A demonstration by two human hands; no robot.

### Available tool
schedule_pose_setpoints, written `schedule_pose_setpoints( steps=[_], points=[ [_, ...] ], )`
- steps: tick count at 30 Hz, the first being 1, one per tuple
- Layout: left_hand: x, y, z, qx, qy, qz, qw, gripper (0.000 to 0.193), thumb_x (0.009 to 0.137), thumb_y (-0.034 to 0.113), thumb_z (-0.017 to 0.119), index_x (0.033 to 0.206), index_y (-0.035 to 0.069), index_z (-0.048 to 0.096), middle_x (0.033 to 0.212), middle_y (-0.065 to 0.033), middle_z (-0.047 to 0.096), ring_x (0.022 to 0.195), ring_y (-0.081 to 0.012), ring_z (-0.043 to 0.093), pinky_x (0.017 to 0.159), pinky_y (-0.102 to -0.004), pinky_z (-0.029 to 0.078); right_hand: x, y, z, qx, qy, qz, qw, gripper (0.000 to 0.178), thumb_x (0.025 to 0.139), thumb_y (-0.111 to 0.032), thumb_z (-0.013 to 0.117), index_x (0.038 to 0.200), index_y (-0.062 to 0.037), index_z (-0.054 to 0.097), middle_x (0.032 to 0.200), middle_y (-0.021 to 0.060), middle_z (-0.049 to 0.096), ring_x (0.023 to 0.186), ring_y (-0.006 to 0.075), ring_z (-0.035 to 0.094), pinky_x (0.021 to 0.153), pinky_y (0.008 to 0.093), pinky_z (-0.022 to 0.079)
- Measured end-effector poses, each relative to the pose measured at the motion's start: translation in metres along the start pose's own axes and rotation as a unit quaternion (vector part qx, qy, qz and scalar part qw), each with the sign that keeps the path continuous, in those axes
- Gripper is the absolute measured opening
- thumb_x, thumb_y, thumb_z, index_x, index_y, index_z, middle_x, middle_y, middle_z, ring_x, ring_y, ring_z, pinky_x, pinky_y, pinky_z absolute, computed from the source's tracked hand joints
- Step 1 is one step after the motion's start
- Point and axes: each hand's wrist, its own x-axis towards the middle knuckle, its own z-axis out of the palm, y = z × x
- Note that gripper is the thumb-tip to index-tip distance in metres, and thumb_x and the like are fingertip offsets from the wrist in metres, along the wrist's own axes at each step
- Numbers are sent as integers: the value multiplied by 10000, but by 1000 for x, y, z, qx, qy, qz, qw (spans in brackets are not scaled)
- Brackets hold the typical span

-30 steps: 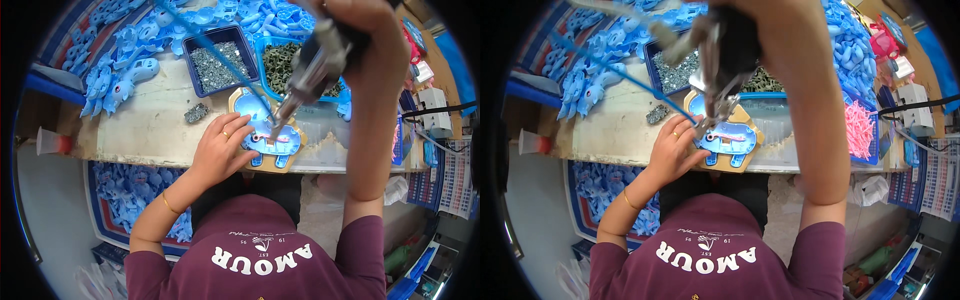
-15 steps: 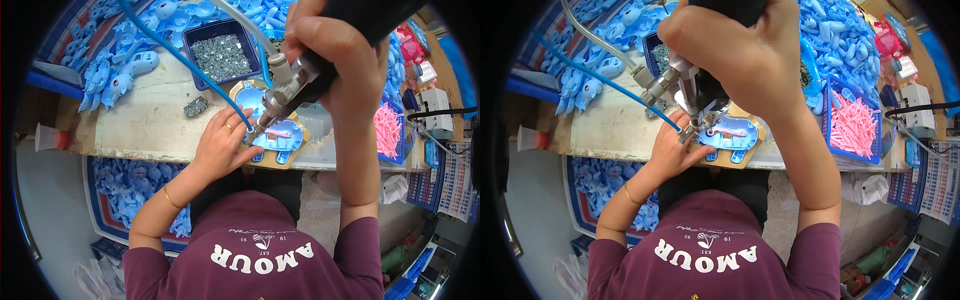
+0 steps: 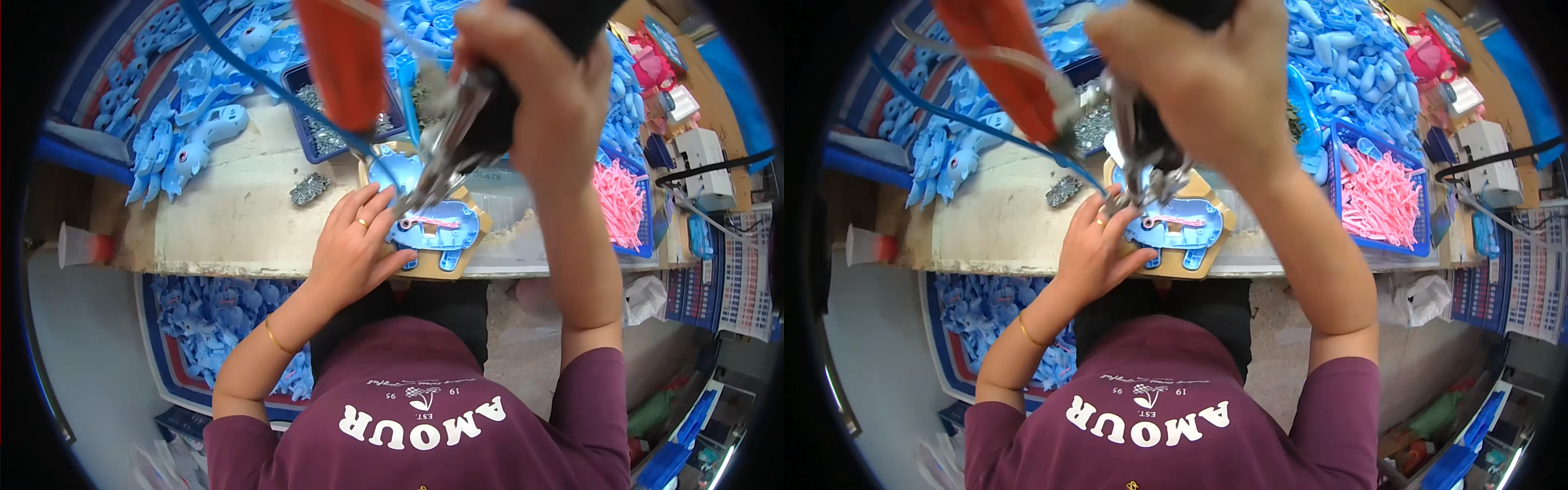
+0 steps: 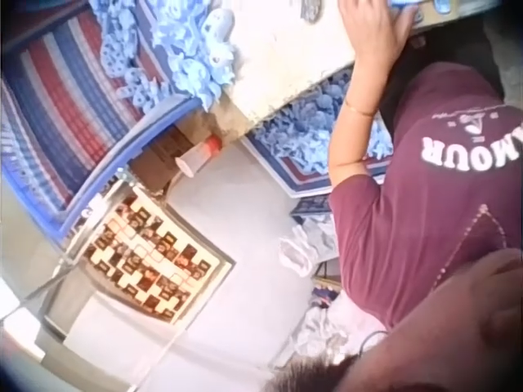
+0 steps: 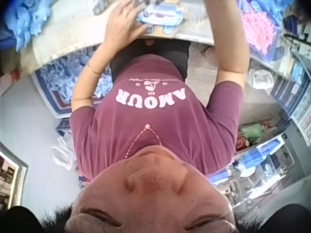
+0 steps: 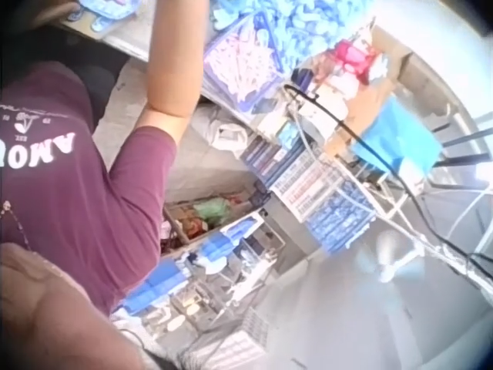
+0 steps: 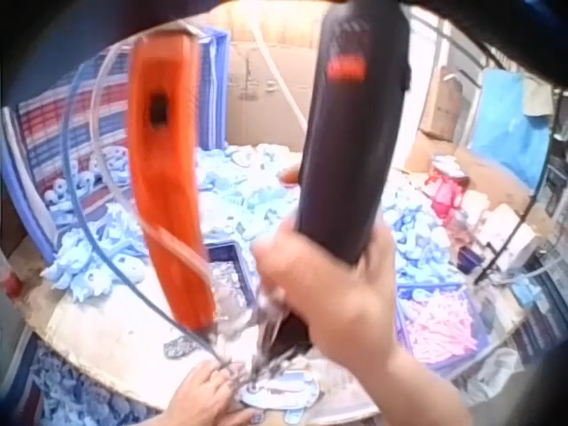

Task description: Assembling blue plastic toys on a workbench using components and a hand-operated press.

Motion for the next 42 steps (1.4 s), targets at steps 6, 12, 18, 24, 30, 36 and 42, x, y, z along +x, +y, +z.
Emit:
schedule_pose_setpoints(
  steps=[6,12,18,24,30,36,42],
  points=[
    [0,2,12,46,14,68,997,337,778,220,813,1028,60,653,1413,-132,562,1341,-365,484,1094,-516,410,79,-15,-37,-114,-32,-169,978,500,865,-312,788,1188,2,570,827,30,617,735,80,615,666,225,482],
    [3,10,-35,-25,20,84,996,206,792,123,787,949,83,661,1088,-61,679,1097,-289,623,1067,-501,444,104,-4,-88,-156,-123,-51,979,577,974,-550,634,1226,-33,581,994,60,668,930,130,654,832,272,510],
    [-37,19,-172,-103,-189,-115,970,201,737,118,814,874,53,681,884,-85,677,889,-301,624,851,-434,468,104,96,-271,-619,-92,8,780,223,912,-113,681,1124,-56,724,967,81,752,884,173,705,831,329,557],
    [-111,33,-223,120,-275,-492,817,415,727,137,820,1104,32,681,1004,-149,709,1019,-345,653,926,-402,496,63,155,-296,-773,-103,-4,625,274,792,-52,682,1055,-109,733,1110,119,666,1077,332,650,862,467,551],
    [-107,17,-195,120,-138,-308,934,578,774,188,814,1299,44,618,1113,-183,673,1036,-375,619,913,-440,475,70,139,-320,-686,-16,1,727,273,911,-264,685,1134,-110,722,1096,149,683,1004,317,673,826,405,548],
    [-21,18,-115,-100,-149,-148,973,551,836,33,747,1361,35,580,1181,-155,684,997,-264,642,842,-361,514,20,69,-231,-292,-179,128,931,367,1019,-228,605,1357,-84,618,1188,44,670,1074,134,622,927,304,508],
    [48,51,-22,-252,-98,-132,954,684,854,69,768,1468,80,468,1108,-114,680,766,-242,643,673,-346,521,-68,54,-118,-275,-381,10,883,381,920,-96,700,1287,-21,629,1126,155,715,982,277,713,860,385,545]
  ],
)
